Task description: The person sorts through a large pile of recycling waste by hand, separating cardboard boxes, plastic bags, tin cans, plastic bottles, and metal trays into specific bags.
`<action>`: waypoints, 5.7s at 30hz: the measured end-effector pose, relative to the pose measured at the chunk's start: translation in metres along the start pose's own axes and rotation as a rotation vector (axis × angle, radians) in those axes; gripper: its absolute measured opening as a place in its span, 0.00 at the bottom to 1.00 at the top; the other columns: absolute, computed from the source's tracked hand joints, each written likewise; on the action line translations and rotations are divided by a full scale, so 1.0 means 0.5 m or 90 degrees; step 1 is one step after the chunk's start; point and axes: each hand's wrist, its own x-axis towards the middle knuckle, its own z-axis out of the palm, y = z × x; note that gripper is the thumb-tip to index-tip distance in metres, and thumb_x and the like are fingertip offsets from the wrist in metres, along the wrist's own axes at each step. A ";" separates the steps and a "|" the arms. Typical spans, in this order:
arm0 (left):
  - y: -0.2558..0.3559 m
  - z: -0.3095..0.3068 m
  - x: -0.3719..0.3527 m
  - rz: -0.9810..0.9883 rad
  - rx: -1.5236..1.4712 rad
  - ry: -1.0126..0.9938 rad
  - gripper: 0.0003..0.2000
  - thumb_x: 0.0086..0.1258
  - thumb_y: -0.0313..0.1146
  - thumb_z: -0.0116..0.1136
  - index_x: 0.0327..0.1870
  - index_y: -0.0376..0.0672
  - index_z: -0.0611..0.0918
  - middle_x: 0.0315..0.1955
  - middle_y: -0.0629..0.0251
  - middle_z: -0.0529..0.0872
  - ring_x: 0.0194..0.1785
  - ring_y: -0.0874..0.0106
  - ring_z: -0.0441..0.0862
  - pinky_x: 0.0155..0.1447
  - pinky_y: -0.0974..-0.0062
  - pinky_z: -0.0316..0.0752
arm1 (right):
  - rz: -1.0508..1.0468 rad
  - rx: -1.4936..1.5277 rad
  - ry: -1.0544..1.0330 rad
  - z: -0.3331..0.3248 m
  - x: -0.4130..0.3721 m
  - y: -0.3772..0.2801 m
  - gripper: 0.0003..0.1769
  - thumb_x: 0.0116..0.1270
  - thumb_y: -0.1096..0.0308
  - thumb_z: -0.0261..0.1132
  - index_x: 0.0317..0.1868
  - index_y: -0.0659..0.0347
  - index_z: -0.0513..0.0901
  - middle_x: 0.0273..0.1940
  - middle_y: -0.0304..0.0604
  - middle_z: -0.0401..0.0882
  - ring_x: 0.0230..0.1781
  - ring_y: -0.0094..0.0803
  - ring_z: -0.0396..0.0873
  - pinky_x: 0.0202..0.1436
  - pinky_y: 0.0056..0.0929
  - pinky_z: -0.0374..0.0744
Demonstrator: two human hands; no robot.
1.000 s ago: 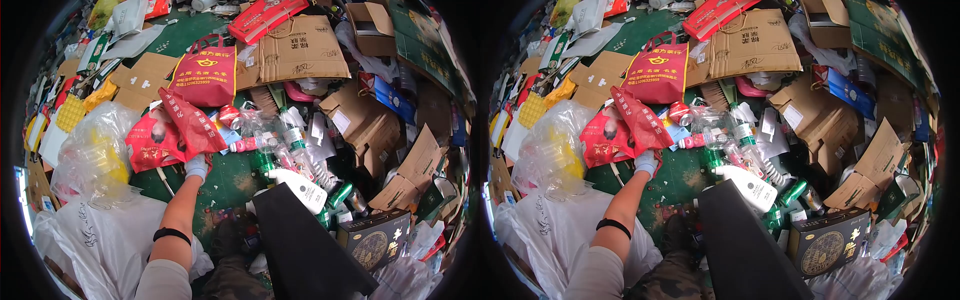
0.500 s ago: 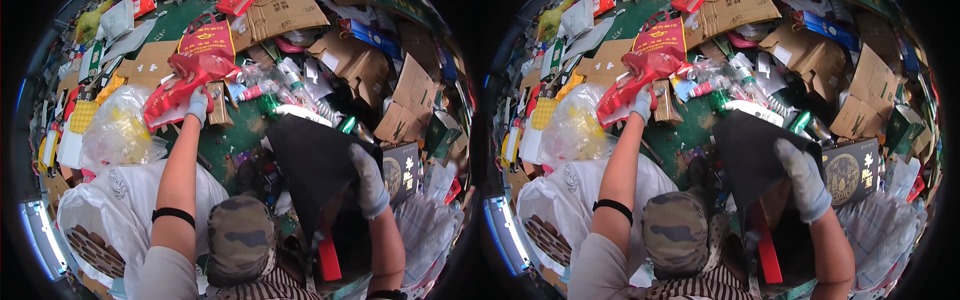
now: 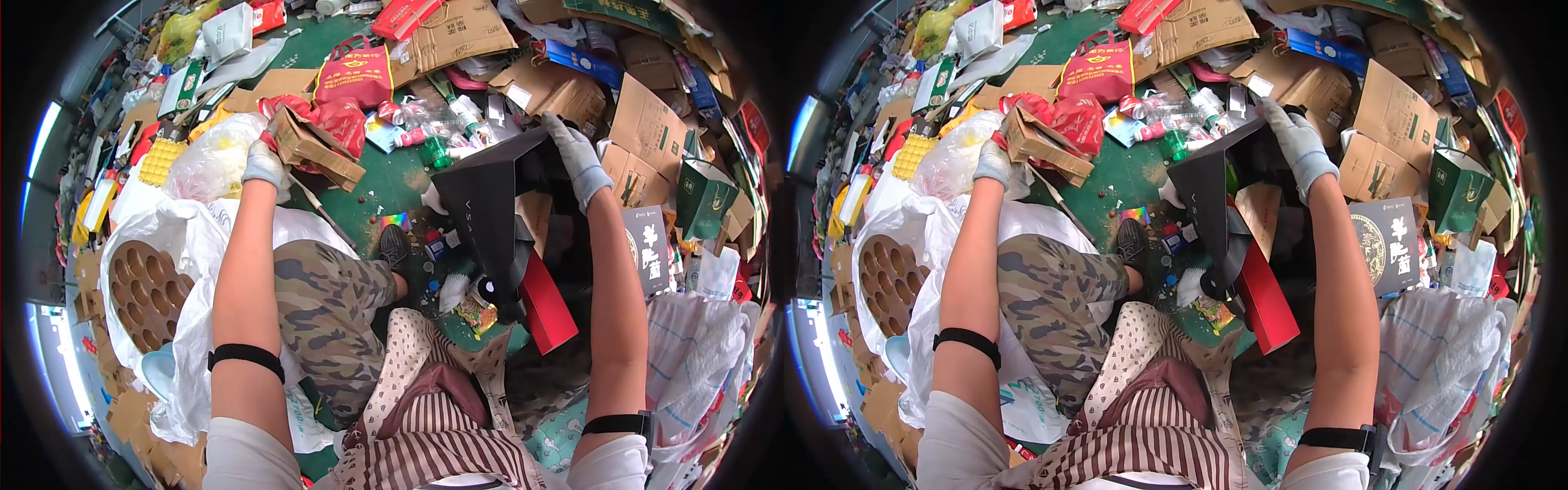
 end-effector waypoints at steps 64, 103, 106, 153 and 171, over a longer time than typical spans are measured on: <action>-0.476 0.221 -0.384 -0.006 0.874 -0.134 0.42 0.53 0.30 0.51 0.71 0.45 0.46 0.60 0.39 0.66 0.61 0.48 0.68 0.63 0.63 0.64 | -0.119 -0.561 -0.170 0.310 -0.009 0.043 0.24 0.62 0.51 0.57 0.55 0.54 0.74 0.48 0.57 0.78 0.50 0.49 0.77 0.54 0.41 0.74; -0.611 -0.391 -0.130 -0.286 1.044 0.328 0.32 0.63 0.34 0.46 0.69 0.48 0.51 0.66 0.51 0.58 0.69 0.56 0.58 0.67 0.60 0.58 | 0.141 -0.143 -0.335 0.375 -0.458 0.413 0.27 0.56 0.69 0.65 0.57 0.61 0.69 0.52 0.50 0.73 0.47 0.41 0.76 0.49 0.33 0.75; -0.667 -0.455 -0.089 -0.317 1.058 0.411 0.28 0.68 0.41 0.38 0.70 0.49 0.51 0.69 0.58 0.56 0.70 0.61 0.56 0.70 0.62 0.54 | 0.175 -0.165 -0.367 0.356 -0.471 0.406 0.27 0.56 0.69 0.65 0.57 0.61 0.70 0.52 0.49 0.73 0.47 0.40 0.76 0.49 0.32 0.75; -0.204 0.238 -0.722 0.365 1.143 -0.362 0.29 0.59 0.43 0.60 0.59 0.37 0.69 0.32 0.56 0.82 0.33 0.62 0.81 0.41 0.70 0.75 | -0.276 0.507 0.104 0.095 -0.368 -0.270 0.17 0.65 0.68 0.62 0.52 0.62 0.69 0.31 0.30 0.70 0.27 0.12 0.64 0.26 0.13 0.65; -0.071 0.157 -0.385 0.128 0.753 -0.113 0.15 0.68 0.31 0.53 0.54 0.37 0.76 0.31 0.68 0.81 0.31 0.84 0.75 0.38 0.87 0.70 | 0.109 -0.454 -0.919 0.308 -0.648 0.525 0.36 0.61 0.31 0.47 0.47 0.55 0.78 0.42 0.53 0.81 0.45 0.49 0.78 0.49 0.39 0.74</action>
